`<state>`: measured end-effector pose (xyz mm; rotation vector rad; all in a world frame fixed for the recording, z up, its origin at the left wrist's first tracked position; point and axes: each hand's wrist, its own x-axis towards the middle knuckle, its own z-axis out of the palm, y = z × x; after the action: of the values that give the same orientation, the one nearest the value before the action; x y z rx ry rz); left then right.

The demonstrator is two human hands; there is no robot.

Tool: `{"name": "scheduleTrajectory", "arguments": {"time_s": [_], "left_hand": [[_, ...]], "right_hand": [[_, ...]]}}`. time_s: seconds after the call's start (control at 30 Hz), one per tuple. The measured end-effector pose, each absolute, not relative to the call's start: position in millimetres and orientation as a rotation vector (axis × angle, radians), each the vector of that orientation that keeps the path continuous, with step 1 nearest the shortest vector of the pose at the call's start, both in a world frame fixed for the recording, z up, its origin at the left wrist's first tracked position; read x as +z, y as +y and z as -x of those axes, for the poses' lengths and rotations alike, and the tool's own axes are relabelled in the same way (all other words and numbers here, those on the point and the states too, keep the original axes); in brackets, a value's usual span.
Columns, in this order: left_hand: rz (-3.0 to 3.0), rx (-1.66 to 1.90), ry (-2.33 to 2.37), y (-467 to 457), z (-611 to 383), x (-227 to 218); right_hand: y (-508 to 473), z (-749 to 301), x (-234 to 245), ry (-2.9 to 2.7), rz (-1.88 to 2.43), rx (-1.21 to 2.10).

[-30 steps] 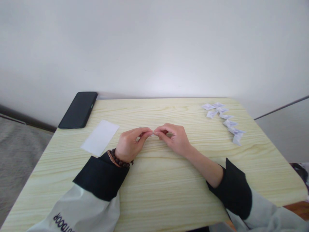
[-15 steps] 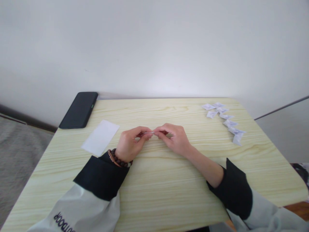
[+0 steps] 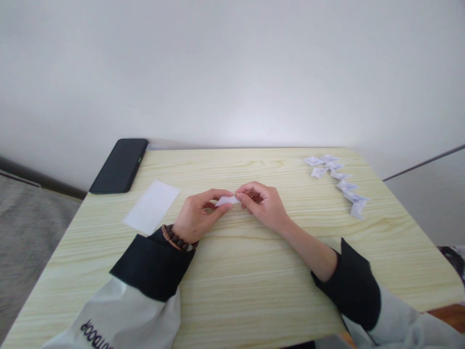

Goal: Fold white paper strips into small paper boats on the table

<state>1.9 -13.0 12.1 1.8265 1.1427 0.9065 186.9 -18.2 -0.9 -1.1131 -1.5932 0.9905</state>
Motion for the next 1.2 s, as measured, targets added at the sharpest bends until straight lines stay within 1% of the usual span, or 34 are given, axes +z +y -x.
{"name": "scheduleTrajectory", "arguments": {"time_s": [0.33,0.77,1.03,1.2], "left_hand": [[-1.839,0.97,1.17,-12.2,-1.8,12.5],[-1.961,1.043,1.14,-13.5,-3.7,12.6],[-1.93,1.033,1.18,-14.8,-2.7,15.0],[-1.674,0.989,1.113,-15.0,-2.5,19.2]], "right_hand": [[-19.2,-187.5,1.1,-1.781,1.084,0.812],[-18.6,-188.7,1.8,-1.868,1.038,0.6],[-20.9,-188.3,2.6,-1.887,1.031,0.672],[-22.9,-189.9,7.3,-1.829,1.029,0.801]]}}
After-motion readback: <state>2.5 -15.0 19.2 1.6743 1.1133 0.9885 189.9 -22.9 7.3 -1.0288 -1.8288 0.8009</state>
